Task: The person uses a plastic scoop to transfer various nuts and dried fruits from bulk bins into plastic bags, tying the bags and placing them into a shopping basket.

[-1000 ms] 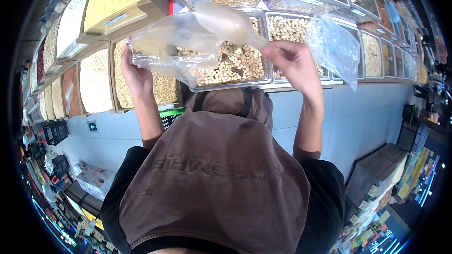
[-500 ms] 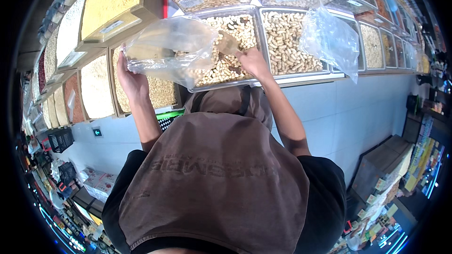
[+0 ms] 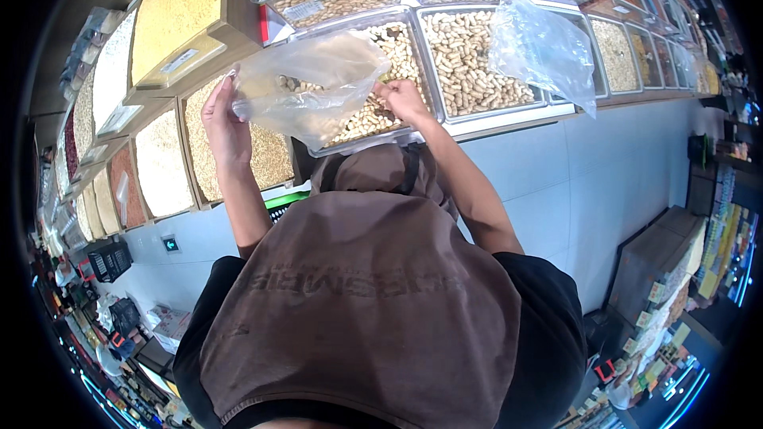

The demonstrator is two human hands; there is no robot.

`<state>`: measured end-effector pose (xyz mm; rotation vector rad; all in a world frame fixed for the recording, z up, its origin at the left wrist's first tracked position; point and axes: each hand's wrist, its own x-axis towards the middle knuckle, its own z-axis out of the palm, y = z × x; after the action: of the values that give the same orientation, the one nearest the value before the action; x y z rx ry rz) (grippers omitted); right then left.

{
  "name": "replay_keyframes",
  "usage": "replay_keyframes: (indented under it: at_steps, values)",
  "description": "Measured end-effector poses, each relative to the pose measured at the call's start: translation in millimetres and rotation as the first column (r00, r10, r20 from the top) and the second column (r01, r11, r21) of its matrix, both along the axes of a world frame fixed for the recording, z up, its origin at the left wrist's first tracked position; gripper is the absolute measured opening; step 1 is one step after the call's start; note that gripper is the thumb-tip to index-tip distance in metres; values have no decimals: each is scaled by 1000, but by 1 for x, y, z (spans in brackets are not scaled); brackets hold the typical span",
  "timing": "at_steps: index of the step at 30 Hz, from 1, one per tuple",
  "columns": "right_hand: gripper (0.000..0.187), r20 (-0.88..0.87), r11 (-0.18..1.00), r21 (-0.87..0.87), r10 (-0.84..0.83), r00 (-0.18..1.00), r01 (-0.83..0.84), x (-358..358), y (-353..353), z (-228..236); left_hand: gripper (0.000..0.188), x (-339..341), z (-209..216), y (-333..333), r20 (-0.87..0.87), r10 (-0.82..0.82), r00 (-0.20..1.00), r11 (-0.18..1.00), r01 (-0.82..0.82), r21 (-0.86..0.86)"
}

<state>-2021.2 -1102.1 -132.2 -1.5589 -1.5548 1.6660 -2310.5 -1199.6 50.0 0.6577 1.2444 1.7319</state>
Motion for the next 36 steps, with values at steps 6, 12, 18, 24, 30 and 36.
replay_keyframes:
  at_steps: [6,12,18,24,30,36]
  values:
    - [39,-249,943,-331,-116,962,28,8,-4,25,35,-11,-7,-22,96,273,957,962,-275,2]
    - [38,-312,959,-282,-75,947,-17,41,-5,57,36,-9,-7,-37,33,320,947,947,-318,-49]
    - [33,-236,985,-147,58,970,-95,87,5,130,36,-1,-5,-27,30,292,956,956,-292,-11]
    - [31,-132,995,-39,81,988,-87,117,2,202,35,9,1,-11,54,301,952,953,-302,8]
    - [33,-79,990,56,134,988,-130,104,-8,244,34,15,-4,-13,75,219,973,975,-221,9]
    - [33,120,919,171,340,933,-356,37,-27,258,31,34,-4,-15,86,194,977,981,-192,-34]
